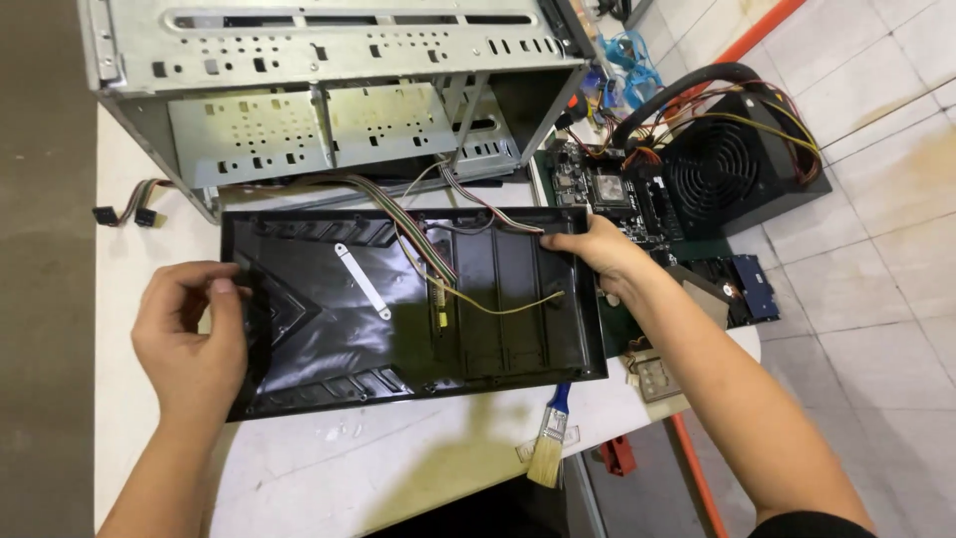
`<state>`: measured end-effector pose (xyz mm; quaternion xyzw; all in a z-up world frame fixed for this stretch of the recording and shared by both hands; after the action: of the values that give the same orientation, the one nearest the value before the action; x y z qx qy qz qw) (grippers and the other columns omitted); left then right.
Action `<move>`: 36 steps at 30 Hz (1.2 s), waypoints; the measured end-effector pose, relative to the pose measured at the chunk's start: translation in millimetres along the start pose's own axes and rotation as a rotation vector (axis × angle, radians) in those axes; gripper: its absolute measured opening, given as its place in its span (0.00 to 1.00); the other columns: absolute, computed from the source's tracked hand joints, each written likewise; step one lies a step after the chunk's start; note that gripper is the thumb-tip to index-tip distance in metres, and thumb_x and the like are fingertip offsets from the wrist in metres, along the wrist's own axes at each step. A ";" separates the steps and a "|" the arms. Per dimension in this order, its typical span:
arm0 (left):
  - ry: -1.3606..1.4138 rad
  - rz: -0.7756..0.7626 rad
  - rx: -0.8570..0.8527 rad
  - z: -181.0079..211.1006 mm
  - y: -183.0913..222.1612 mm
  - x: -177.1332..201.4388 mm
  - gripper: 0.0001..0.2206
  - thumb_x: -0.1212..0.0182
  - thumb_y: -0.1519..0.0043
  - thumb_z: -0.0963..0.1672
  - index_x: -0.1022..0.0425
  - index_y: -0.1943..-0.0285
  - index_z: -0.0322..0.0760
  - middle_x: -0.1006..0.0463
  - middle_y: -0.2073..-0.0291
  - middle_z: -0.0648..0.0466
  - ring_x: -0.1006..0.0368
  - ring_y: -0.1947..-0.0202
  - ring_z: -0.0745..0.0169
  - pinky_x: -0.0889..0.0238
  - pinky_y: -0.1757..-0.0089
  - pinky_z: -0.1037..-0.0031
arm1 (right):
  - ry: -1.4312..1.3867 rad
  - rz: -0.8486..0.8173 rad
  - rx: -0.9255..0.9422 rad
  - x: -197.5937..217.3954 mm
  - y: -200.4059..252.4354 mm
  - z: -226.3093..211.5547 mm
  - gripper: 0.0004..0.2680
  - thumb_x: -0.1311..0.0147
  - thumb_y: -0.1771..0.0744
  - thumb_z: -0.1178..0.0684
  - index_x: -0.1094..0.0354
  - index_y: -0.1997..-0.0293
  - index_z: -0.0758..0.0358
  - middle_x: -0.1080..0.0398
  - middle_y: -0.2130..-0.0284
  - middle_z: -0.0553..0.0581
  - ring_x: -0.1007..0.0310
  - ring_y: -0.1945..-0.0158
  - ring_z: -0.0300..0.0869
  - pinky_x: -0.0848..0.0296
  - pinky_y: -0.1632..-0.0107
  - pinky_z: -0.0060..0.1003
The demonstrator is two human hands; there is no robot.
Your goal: Assembling a desktop computer by routing internal cables, cleaning parts with a brush, and using a screwdriver to secure components inside the case.
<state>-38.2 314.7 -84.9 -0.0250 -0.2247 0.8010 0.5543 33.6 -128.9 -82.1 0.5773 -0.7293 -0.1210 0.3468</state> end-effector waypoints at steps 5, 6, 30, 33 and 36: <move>-0.001 -0.005 -0.036 1.9 -1.4 -0.2 0.06 0.48 0.28 0.33 0.25 0.51 0.26 0.25 0.56 0.45 0.28 0.59 0.58 0.33 0.54 0.73 | -0.054 -0.014 -0.004 -0.7 -10.1 8.2 0.11 0.37 0.38 0.60 0.31 0.53 0.65 0.22 0.60 0.64 0.20 0.61 0.49 0.18 0.63 0.44; 0.003 -0.011 -0.040 2.0 -1.5 -0.8 0.06 0.48 0.28 0.33 0.25 0.51 0.26 0.25 0.55 0.44 0.27 0.60 0.58 0.34 0.54 0.73 | -0.056 0.002 -0.001 0.5 -12.3 9.9 0.12 0.37 0.38 0.60 0.31 0.52 0.64 0.22 0.60 0.63 0.20 0.61 0.49 0.18 0.62 0.45; -0.020 -0.025 0.019 -7.1 -4.2 -2.2 0.06 0.47 0.29 0.35 0.24 0.51 0.28 0.24 0.56 0.47 0.26 0.61 0.59 0.34 0.56 0.74 | -0.069 -0.033 -0.044 0.1 -13.2 10.0 0.14 0.41 0.36 0.54 0.34 0.47 0.62 0.24 0.57 0.64 0.22 0.59 0.50 0.19 0.59 0.47; -0.014 -0.025 0.025 -8.9 -3.7 -3.6 0.06 0.48 0.29 0.35 0.24 0.51 0.28 0.24 0.56 0.47 0.25 0.61 0.59 0.34 0.56 0.74 | -0.010 -0.021 -0.064 0.4 -10.5 7.8 0.15 0.41 0.36 0.54 0.35 0.45 0.63 0.23 0.56 0.65 0.22 0.57 0.50 0.19 0.59 0.48; -0.014 -0.025 0.011 -8.3 -5.3 -2.8 0.06 0.47 0.29 0.35 0.24 0.51 0.28 0.24 0.57 0.46 0.25 0.62 0.60 0.34 0.56 0.74 | -0.015 -0.032 -0.059 -1.5 -14.6 11.0 0.16 0.41 0.36 0.54 0.36 0.44 0.64 0.23 0.56 0.65 0.22 0.58 0.50 0.19 0.60 0.48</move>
<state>-30.1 316.5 -90.8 -0.0136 -0.2244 0.7954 0.5629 37.8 -134.5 -99.1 0.5775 -0.7187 -0.1523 0.3561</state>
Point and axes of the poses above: each hand's wrist, its own y-axis away from the middle knuckle, its own x-axis out of the back of the hand, z = x × y, the point moved 8 cm from there along -y, towards the middle knuckle
